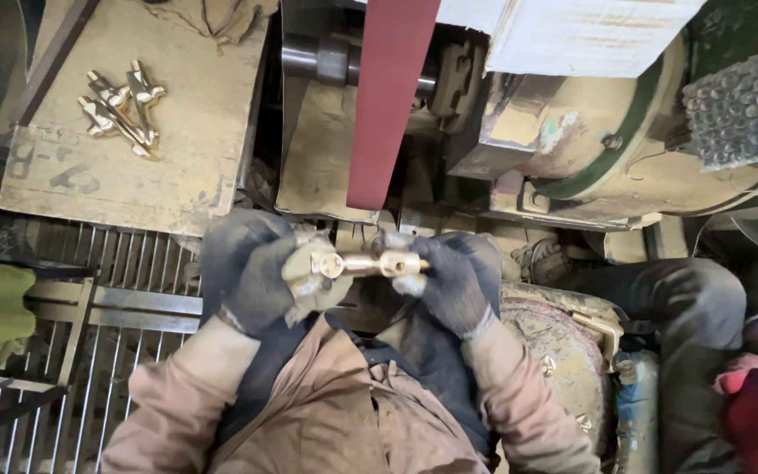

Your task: The person sits on the floor and repeatedly presses small brass-colored metal parts against a vertical belt sander using a cloth. They rotate each part to contact different surfaces, then place finished pieces on a nearby cardboard surface.

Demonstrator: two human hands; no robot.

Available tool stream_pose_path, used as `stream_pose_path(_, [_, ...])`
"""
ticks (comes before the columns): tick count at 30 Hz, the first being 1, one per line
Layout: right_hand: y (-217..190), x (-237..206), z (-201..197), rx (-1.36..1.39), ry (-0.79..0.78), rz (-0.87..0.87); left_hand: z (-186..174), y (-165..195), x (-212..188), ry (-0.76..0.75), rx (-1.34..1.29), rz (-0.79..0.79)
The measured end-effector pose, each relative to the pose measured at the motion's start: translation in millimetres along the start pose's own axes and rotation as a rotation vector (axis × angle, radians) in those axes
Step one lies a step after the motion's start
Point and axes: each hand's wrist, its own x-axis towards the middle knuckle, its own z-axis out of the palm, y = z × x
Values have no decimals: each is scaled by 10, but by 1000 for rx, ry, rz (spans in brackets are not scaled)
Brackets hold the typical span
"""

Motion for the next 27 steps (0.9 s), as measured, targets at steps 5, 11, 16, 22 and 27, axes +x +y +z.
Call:
stream_pose_path(5, [265, 508, 21, 42, 15, 108, -94, -52, 509, 87, 275, 115])
stream_pose_path(11, [391, 751, 72, 206, 11, 120, -91, -134, 856, 82, 85, 56])
stream_pose_path(16, [391, 758, 75, 369, 24, 201, -52, -88, 980, 89, 3, 7])
stream_pose_path(22, [386, 804, 125, 435, 94, 293, -1, -56, 1035, 123, 21, -28])
stream_pose_path(27, [360, 827, 157, 266, 167, 279, -12, -137, 1105, 98, -176, -89])
